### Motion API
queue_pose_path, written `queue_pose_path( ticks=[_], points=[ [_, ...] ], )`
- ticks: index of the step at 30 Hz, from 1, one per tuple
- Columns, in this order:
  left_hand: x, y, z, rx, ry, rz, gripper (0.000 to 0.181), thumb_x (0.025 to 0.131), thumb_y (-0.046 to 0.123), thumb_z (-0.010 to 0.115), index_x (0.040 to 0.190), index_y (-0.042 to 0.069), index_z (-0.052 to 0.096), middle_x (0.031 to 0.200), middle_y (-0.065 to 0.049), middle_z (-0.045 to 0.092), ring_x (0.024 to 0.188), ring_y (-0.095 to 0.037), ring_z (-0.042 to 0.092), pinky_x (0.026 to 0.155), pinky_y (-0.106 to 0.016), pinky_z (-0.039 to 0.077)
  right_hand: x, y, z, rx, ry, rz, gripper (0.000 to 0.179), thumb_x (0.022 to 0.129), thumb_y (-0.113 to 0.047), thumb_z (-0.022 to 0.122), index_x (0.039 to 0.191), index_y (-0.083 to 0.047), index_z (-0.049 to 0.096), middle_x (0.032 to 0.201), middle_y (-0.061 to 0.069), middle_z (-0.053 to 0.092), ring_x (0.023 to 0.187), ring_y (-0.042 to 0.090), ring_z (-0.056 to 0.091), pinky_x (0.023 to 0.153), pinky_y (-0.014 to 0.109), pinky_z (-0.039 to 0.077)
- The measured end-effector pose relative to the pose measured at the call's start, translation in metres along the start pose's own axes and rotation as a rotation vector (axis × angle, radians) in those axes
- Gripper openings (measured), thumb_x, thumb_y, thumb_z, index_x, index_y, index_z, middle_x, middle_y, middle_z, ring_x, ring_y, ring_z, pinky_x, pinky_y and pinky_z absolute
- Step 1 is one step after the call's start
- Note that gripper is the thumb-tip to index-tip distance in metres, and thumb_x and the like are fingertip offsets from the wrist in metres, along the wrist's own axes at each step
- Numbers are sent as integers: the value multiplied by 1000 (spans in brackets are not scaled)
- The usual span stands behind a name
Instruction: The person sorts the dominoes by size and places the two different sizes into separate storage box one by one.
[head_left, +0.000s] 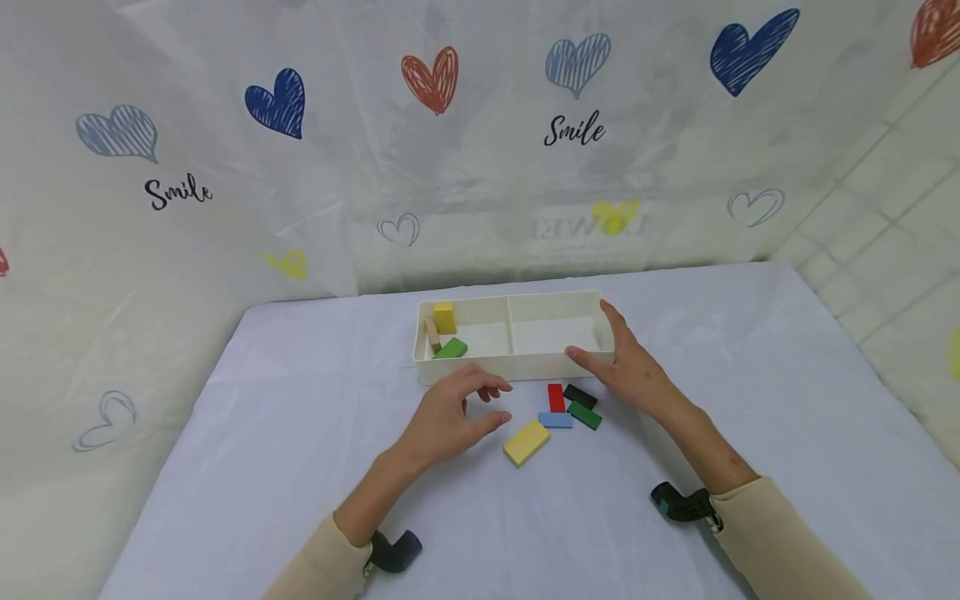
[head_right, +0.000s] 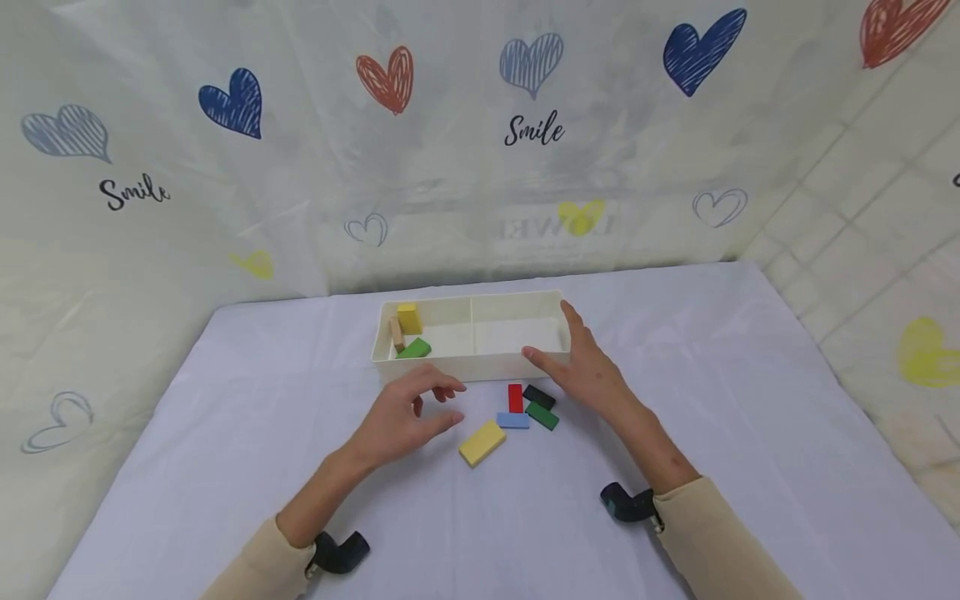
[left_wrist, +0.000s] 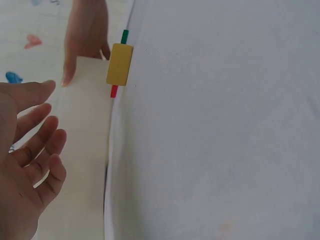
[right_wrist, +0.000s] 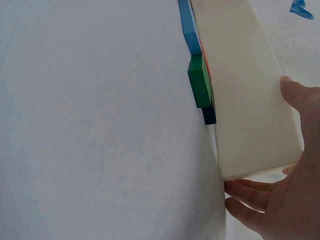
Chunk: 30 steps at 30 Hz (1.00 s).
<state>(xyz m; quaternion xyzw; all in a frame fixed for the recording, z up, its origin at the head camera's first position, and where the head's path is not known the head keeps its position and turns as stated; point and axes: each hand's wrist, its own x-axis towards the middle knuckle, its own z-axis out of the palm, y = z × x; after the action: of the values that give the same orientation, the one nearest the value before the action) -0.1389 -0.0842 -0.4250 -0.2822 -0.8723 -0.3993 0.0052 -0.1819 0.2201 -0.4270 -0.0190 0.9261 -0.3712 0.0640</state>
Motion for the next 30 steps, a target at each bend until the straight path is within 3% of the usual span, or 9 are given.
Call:
queue_pose_path(
  ticks=[9,17,30],
  points=[
    [-4,1,7,22,-129,-35,48,87,33,85,131,24,68,121,4,68,109,-15,65,90,-35,58,-1,-1,-1,-18,-3,13,114,92,-74,59,168,-23,-11,175,21,11,154,51,27,115,77,31],
    [-7,3,14,70,-263,-93,61,83,41,88,138,30,63,126,12,64,113,-8,61,96,-26,54,-2,0,0,-18,1,4,114,93,-73,59,168,-23,-11,174,21,12,154,51,28,115,77,31],
    [-8,6,17,126,-319,-107,68,81,39,90,141,27,60,125,10,63,112,-8,59,97,-24,53,-2,0,-1,-4,1,-1,113,93,-72,59,168,-21,-10,174,21,12,153,50,28,116,76,31]
  ],
)
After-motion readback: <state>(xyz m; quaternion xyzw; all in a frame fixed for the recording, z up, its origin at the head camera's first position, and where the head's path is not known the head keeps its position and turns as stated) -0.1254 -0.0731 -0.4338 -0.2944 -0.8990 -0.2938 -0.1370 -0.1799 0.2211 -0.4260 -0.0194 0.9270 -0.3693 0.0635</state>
